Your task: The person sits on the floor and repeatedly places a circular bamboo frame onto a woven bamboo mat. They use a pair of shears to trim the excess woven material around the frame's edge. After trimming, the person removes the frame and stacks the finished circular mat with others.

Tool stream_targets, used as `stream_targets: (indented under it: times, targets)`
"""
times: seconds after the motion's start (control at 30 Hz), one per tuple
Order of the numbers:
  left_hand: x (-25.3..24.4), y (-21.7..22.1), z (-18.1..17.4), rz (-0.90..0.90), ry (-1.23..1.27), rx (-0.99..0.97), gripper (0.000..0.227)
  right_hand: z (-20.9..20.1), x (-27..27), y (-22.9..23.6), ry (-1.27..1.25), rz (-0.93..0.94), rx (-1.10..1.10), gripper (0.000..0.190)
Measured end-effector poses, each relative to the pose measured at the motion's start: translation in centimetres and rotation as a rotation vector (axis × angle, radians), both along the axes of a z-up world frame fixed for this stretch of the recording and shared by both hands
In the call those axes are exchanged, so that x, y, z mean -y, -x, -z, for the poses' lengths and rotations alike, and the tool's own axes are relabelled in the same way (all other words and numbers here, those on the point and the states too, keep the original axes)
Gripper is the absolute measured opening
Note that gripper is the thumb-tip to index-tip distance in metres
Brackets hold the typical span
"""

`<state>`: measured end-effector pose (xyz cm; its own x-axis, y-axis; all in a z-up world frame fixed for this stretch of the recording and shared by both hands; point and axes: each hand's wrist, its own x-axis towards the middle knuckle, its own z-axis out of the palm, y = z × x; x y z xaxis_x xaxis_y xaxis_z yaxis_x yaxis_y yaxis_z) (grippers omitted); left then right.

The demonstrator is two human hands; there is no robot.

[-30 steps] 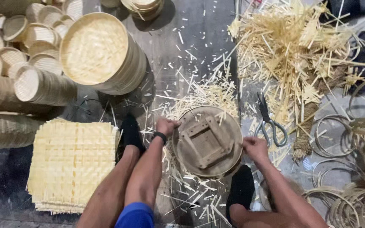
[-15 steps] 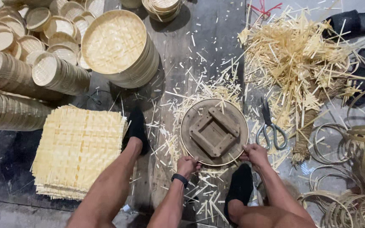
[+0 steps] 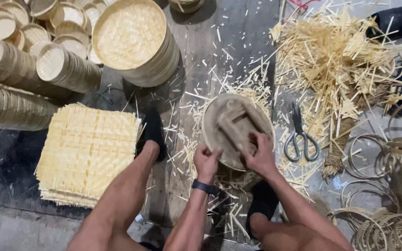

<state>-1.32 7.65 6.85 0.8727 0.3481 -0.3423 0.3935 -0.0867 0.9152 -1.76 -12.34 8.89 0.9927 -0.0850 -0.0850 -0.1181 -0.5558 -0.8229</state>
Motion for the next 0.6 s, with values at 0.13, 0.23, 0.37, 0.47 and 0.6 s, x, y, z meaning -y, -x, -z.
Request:
stream_targets:
  times: [0.13,0.23,0.37,0.47,0.6]
  targets:
    - [1.8,-0.9,-6.2,0.241,-0.227,0.386,0.032,-2.6,-1.5,-2.7,-0.810,0.095,-0.219,0.067]
    - [2.7,-0.5,-8.4,0.359,-0.171,0.563,0.042,-3.6,-1.1,-1.9,-1.258,0.228,-0.132,0.070]
    - [4.0,-0.3,-8.1,0.520,-0.193,0.642,0.063,-5.0,1.4,1.7,-1.447,0.441,-0.052,0.087]
    - [3.1,-3.2,-7.2,0.295,-0.157,0.251,0.053,-5.1,2.7,3.6,-1.291,0.416,-0.013,0.086]
    - [-3.9,-10.3,-6.8,0.162,-0.223,0.251,0.049,-2.0,3.6,4.1,-1.264,0.472,-0.160,0.085]
